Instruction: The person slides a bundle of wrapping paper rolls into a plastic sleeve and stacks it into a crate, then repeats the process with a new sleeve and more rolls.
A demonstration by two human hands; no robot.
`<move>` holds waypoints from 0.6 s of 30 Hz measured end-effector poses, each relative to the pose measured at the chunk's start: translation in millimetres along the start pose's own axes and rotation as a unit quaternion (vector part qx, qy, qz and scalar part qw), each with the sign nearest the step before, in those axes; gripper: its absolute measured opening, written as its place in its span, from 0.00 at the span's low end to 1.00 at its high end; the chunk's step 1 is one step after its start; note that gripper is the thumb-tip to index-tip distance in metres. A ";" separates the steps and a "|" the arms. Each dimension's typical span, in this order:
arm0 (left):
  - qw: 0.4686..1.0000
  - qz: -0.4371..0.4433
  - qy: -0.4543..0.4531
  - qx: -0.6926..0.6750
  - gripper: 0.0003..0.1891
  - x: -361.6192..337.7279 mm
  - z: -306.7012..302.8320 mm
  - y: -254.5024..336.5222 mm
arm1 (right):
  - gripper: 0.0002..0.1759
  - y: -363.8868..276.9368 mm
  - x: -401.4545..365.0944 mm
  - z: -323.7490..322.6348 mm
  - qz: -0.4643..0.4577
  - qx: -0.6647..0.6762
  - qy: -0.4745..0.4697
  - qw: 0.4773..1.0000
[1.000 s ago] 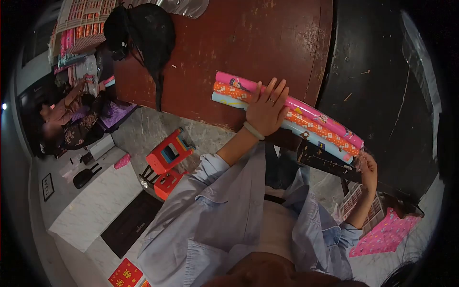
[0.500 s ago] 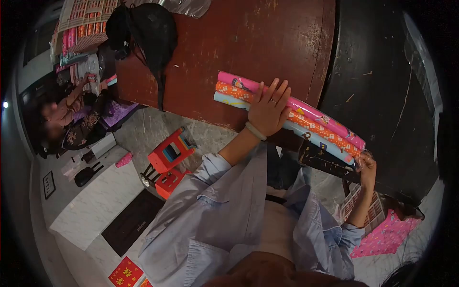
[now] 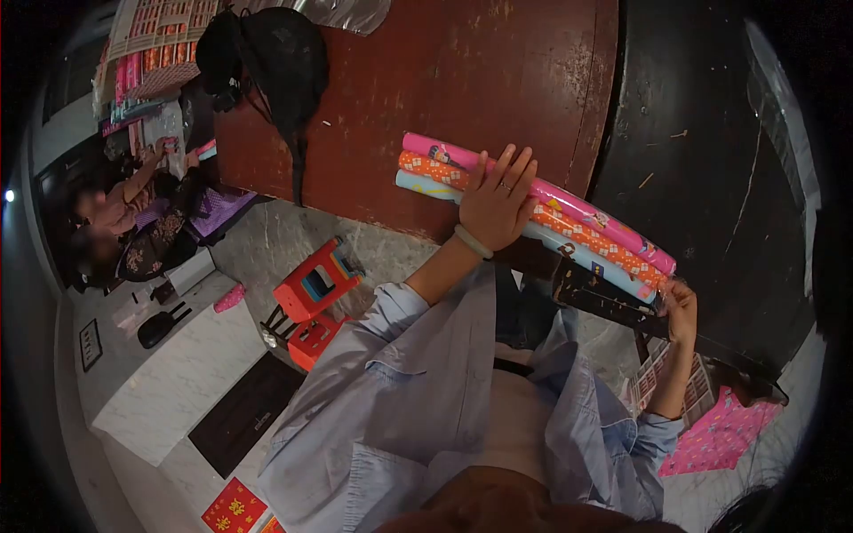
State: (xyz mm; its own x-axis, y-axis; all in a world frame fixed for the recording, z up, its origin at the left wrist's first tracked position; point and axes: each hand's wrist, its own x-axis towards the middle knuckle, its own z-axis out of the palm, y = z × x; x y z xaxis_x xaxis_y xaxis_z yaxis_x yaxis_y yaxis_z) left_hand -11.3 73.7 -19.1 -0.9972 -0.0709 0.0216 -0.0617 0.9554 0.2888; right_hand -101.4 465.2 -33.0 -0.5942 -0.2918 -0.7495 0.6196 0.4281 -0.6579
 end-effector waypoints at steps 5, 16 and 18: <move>1.000 0.001 0.002 -0.001 0.25 0.5 -1.0 0.1 | 0.09 1.9 2.3 -5.4 0.015 0.009 -0.017 1.000; 1.000 0.005 0.011 0.003 0.24 1.0 1.3 -0.7 | 0.09 -6.9 -6.6 6.2 -0.004 0.022 0.022 1.000; 1.000 0.005 0.013 0.002 0.24 0.9 0.9 0.3 | 0.09 5.8 -5.2 -2.2 -0.005 0.030 0.014 0.999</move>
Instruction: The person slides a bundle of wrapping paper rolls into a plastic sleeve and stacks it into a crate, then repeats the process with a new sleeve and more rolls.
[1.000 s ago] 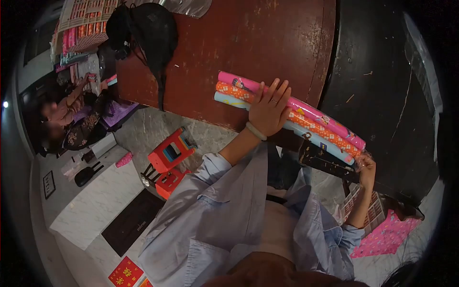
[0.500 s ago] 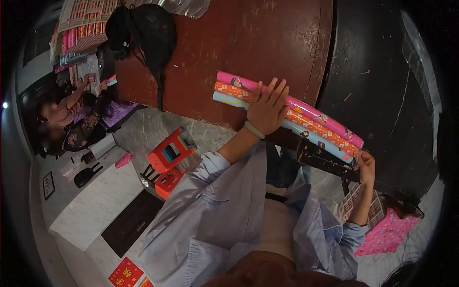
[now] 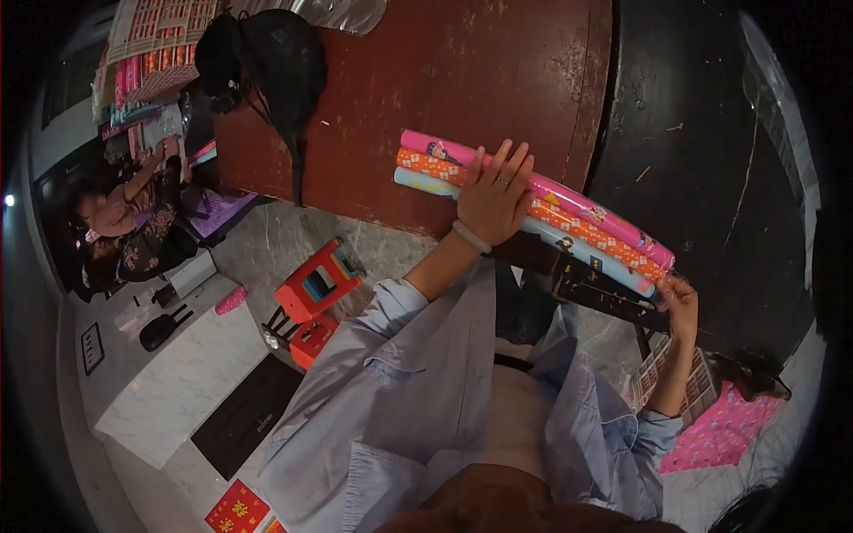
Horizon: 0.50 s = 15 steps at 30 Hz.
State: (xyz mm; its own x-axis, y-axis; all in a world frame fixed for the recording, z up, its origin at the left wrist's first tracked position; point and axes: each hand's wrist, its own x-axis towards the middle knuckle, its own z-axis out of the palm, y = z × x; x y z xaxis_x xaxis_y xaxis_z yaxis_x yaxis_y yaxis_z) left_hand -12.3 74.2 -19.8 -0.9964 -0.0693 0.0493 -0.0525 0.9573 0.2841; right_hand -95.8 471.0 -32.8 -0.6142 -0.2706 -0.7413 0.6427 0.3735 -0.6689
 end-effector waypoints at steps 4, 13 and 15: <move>1.000 0.003 0.003 0.002 0.23 -0.1 -0.7 -0.2 | 0.07 5.1 -1.1 -1.6 -0.022 -0.013 -0.007 1.000; 1.000 0.004 -0.005 -0.001 0.23 -0.7 -1.3 1.1 | 0.07 7.7 -2.4 3.4 -0.044 -0.014 0.003 0.999; 1.000 0.005 -0.008 0.002 0.24 -0.3 0.8 -1.3 | 0.05 -0.2 -5.8 7.7 -0.024 -0.001 0.015 1.000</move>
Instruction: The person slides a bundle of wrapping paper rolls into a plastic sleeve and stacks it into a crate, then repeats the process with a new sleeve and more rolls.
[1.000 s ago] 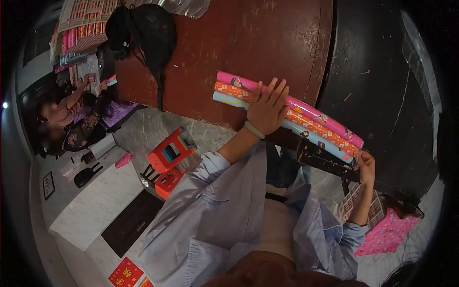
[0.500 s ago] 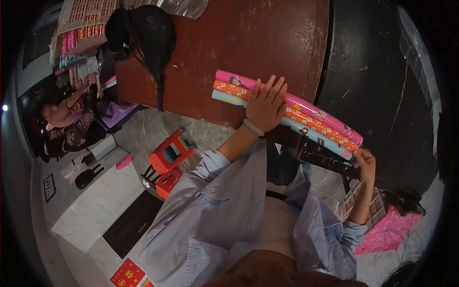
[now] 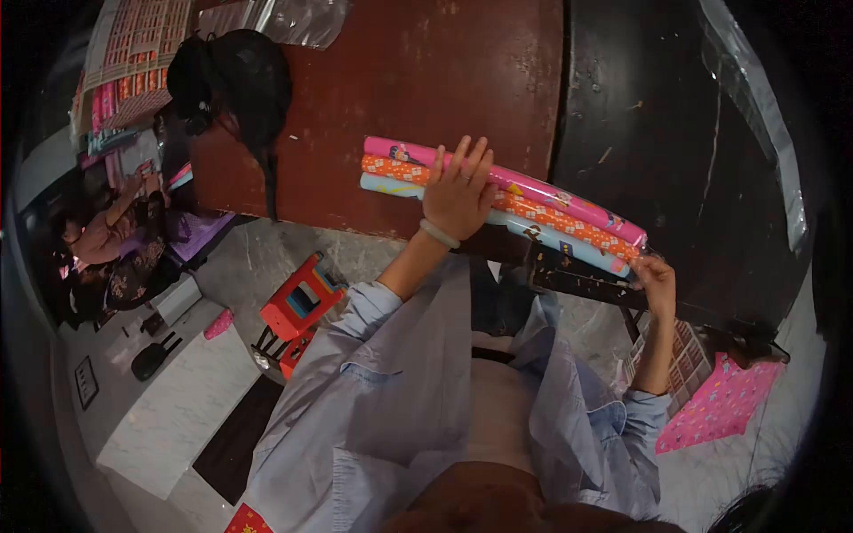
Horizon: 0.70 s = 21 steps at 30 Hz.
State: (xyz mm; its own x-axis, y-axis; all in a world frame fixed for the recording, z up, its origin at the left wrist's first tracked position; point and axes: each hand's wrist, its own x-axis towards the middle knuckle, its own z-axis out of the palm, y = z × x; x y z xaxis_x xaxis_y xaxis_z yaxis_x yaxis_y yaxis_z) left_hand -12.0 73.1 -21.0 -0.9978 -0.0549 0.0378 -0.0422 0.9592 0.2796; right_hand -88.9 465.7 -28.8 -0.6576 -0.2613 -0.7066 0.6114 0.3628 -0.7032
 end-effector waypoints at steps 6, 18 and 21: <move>1.000 -0.005 -0.015 -0.007 0.24 0.2 0.8 1.7 | 0.20 -8.9 -14.4 -22.5 -0.006 0.060 0.037 0.997; 0.998 0.002 -0.015 0.066 0.25 -0.8 4.9 3.0 | 0.24 20.5 -23.5 -49.2 -0.072 0.185 0.124 0.972; 0.998 0.007 -0.011 0.065 0.25 -2.0 6.9 1.2 | 0.12 22.2 -25.2 -43.3 -0.093 0.118 0.149 0.977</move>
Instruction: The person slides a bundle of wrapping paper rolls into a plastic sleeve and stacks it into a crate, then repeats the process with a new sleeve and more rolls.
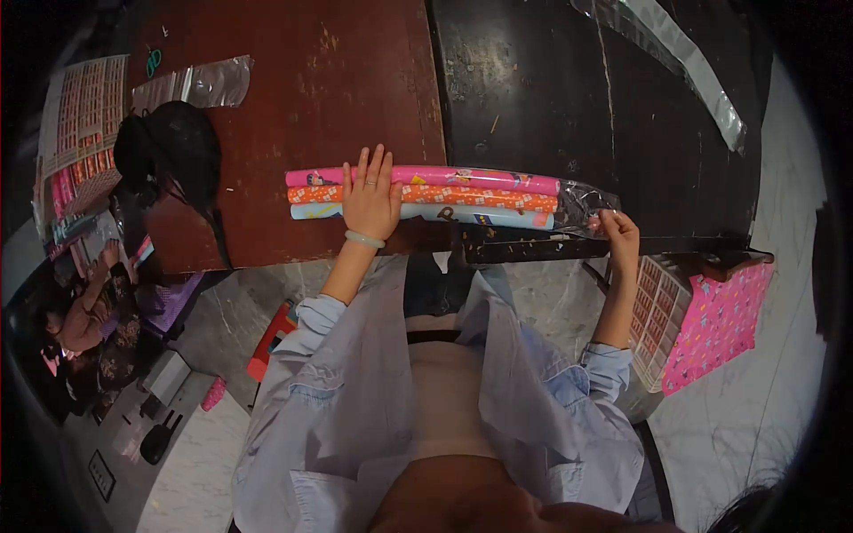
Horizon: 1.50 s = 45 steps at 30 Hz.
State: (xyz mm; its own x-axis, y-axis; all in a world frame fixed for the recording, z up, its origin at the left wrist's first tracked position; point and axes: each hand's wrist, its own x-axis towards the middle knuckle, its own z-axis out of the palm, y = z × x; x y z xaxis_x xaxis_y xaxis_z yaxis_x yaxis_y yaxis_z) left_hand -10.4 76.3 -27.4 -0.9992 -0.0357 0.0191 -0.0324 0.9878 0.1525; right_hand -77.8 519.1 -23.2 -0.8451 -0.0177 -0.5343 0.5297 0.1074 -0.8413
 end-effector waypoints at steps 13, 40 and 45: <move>1.000 0.015 0.021 -0.002 0.24 -2.4 -1.8 0.4 | 0.09 23.4 0.0 -28.9 -0.080 0.033 0.184 0.979; 1.000 0.013 0.016 0.018 0.24 -2.1 1.2 -0.1 | 0.37 -11.6 -27.1 216.0 -0.350 -0.566 -0.037 0.745; 1.000 0.007 0.012 0.015 0.24 -1.8 -2.5 1.7 | 0.32 -7.4 -12.6 124.8 -0.325 -0.578 0.058 0.747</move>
State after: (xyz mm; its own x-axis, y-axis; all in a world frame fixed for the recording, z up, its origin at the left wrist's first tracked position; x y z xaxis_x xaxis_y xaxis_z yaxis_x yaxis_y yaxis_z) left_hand -8.6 77.6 -24.6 -0.9987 -0.0252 0.0441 -0.0197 0.9923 0.1220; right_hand -62.1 394.5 -20.4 -0.9330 -0.3591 0.0230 -0.3530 0.9010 -0.2522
